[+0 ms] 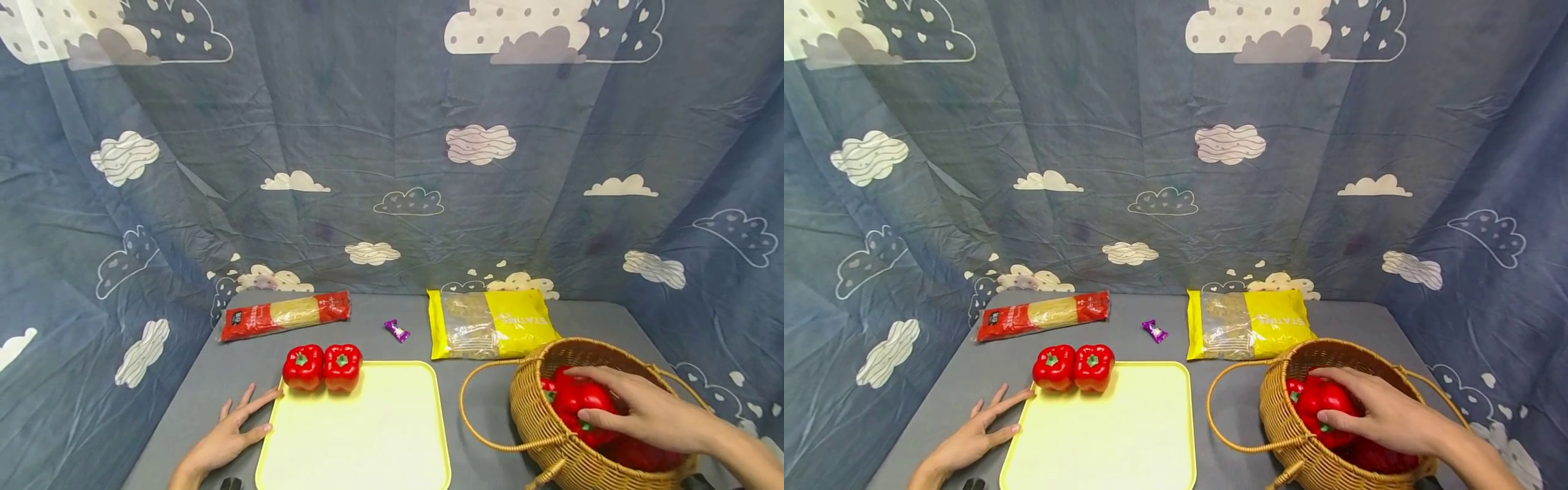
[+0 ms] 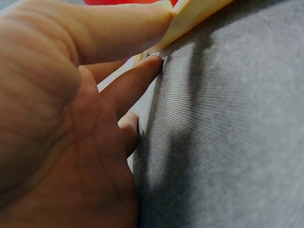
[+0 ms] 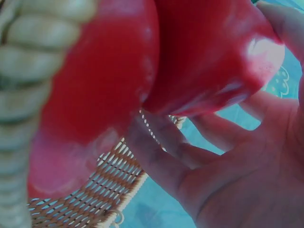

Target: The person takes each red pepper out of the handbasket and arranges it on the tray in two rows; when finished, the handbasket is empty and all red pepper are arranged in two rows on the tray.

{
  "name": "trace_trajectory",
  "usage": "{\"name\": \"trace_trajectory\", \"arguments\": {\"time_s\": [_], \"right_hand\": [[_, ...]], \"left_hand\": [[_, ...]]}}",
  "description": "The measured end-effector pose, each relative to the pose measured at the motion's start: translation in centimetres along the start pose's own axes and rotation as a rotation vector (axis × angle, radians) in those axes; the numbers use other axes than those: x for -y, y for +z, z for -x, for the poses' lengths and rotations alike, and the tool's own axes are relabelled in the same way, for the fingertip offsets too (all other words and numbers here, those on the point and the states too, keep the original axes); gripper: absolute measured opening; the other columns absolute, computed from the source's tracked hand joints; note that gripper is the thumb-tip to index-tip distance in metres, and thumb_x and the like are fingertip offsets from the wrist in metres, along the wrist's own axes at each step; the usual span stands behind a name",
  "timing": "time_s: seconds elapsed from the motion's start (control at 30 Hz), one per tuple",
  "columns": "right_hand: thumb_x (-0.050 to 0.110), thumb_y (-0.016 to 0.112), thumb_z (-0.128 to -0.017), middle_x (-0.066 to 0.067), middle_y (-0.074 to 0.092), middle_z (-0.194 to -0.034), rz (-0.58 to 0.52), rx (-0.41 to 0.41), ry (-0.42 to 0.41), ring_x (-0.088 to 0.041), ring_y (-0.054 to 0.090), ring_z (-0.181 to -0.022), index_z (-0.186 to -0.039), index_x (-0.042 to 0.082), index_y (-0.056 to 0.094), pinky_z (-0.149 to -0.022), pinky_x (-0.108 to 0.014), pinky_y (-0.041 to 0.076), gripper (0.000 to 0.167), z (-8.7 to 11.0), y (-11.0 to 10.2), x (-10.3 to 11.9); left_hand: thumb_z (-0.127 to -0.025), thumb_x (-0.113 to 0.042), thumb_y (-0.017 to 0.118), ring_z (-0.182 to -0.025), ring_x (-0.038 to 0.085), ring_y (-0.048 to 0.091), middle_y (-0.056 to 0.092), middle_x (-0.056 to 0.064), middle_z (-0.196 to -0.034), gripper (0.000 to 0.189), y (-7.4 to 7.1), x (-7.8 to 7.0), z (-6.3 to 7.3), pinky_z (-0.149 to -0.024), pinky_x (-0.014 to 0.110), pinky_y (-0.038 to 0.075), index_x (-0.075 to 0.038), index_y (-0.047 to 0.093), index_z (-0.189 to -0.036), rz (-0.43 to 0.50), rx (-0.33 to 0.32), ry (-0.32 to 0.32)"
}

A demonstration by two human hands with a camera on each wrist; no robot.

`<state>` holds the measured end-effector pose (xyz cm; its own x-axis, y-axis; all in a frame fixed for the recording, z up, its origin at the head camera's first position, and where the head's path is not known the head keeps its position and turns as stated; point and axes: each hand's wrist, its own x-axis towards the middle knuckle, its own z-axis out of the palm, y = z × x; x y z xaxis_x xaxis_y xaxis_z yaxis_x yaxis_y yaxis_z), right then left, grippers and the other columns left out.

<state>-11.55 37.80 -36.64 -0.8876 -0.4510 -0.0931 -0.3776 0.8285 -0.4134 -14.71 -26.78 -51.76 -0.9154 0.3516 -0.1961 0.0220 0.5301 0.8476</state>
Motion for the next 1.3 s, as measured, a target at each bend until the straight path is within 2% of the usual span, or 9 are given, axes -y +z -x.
{"name": "trace_trajectory", "arguments": {"time_s": [0.2, 0.33, 0.53, 0.73, 0.93, 1.0, 1.1, 1.2, 1.3], "right_hand": [[0.039, 0.070, -0.093, -0.006, 0.059, -0.130, 0.029, -0.058, 0.045, -0.006, 0.055, -0.102, -0.144, 0.017, 0.048, -0.063, -0.022, 0.052, 0.060, 0.0, -0.1, 0.2], [0.039, 0.074, -0.090, -0.009, 0.058, -0.131, 0.004, -0.082, 0.053, -0.008, 0.058, -0.101, -0.144, 0.016, 0.048, -0.062, -0.026, 0.056, 0.065, -0.2, -0.3, 0.3], [0.038, 0.076, -0.088, -0.012, 0.057, -0.132, -0.026, -0.100, 0.061, -0.026, 0.059, -0.103, -0.142, 0.018, 0.050, -0.059, -0.030, 0.058, 0.063, -0.3, -0.7, 0.4], [0.040, 0.079, -0.086, -0.007, 0.055, -0.133, 0.034, -0.159, 0.040, -0.013, 0.057, -0.102, -0.139, 0.025, 0.054, -0.061, -0.030, 0.056, 0.061, -0.2, -0.8, 0.7], [0.039, 0.079, -0.085, -0.010, 0.053, -0.133, 0.003, -0.166, 0.048, -0.031, 0.059, -0.104, -0.139, 0.030, 0.053, -0.057, -0.042, 0.059, 0.060, -0.3, -1.3, 1.4], [0.038, 0.078, -0.086, -0.006, 0.052, -0.131, 0.007, -0.179, 0.043, -0.028, 0.059, -0.104, -0.139, 0.033, 0.053, -0.058, -0.040, 0.059, 0.059, -0.4, -1.4, 1.8], [0.036, 0.076, -0.089, 0.001, 0.052, -0.129, 0.023, -0.205, 0.029, -0.016, 0.057, -0.102, -0.140, 0.037, 0.053, -0.060, -0.030, 0.058, 0.055, -0.5, -1.4, 2.4], [0.032, 0.074, -0.091, 0.004, 0.051, -0.126, 0.010, -0.227, 0.005, -0.004, 0.053, -0.100, -0.139, 0.036, 0.055, -0.063, -0.022, 0.054, 0.052, -0.6, -1.2, 2.9], [0.029, 0.075, -0.090, 0.005, 0.050, -0.126, -0.014, -0.243, -0.020, 0.000, 0.051, -0.101, -0.138, 0.034, 0.058, -0.063, -0.022, 0.055, 0.051, -0.7, -1.1, 3.2]], "left_hand": [[-0.097, -0.026, 0.066, -0.149, 0.052, -0.012, 0.027, 0.027, -0.161, 0.062, 0.0, 0.0, 0.0, -0.107, 0.074, -0.022, -0.008, 0.043, -0.152, 0.010, 0.012, -0.007], [-0.097, -0.027, 0.065, -0.150, 0.052, -0.012, 0.027, 0.026, -0.161, 0.062, -0.1, 0.1, -0.1, -0.107, 0.074, -0.022, -0.009, 0.043, -0.153, 0.000, 0.007, -0.006], [-0.097, -0.028, 0.066, -0.150, 0.051, -0.012, 0.027, 0.024, -0.162, 0.062, 0.0, 0.3, -0.2, -0.107, 0.074, -0.022, -0.010, 0.044, -0.152, -0.004, 0.004, -0.029], [-0.096, -0.028, 0.067, -0.151, 0.050, -0.012, 0.028, 0.024, -0.162, 0.063, 0.0, 0.3, -0.2, -0.108, 0.073, -0.023, -0.011, 0.044, -0.152, -0.007, -0.003, -0.036], [-0.096, -0.028, 0.067, -0.151, 0.050, -0.012, 0.029, 0.023, -0.162, 0.063, -0.1, 0.2, -0.2, -0.107, 0.074, -0.022, -0.012, 0.044, -0.153, -0.012, -0.006, -0.028], [-0.096, -0.028, 0.067, -0.151, 0.050, -0.012, 0.029, 0.023, -0.162, 0.063, -0.1, 0.2, -0.2, -0.107, 0.073, -0.023, -0.012, 0.044, -0.152, -0.012, -0.010, -0.029], [-0.096, -0.028, 0.066, -0.151, 0.050, -0.012, 0.028, 0.023, -0.162, 0.063, -0.1, 0.2, -0.2, -0.108, 0.073, -0.023, -0.011, 0.044, -0.152, -0.008, -0.009, -0.027], [-0.096, -0.028, 0.066, -0.151, 0.050, -0.012, 0.027, 0.024, -0.162, 0.063, -0.1, 0.3, -0.2, -0.108, 0.073, -0.023, -0.011, 0.044, -0.153, -0.002, -0.003, -0.028], [-0.096, -0.028, 0.066, -0.150, 0.051, -0.012, 0.027, 0.024, -0.162, 0.063, -0.1, 0.3, -0.2, -0.107, 0.074, -0.022, -0.011, 0.044, -0.153, -0.003, 0.002, -0.030]]}}
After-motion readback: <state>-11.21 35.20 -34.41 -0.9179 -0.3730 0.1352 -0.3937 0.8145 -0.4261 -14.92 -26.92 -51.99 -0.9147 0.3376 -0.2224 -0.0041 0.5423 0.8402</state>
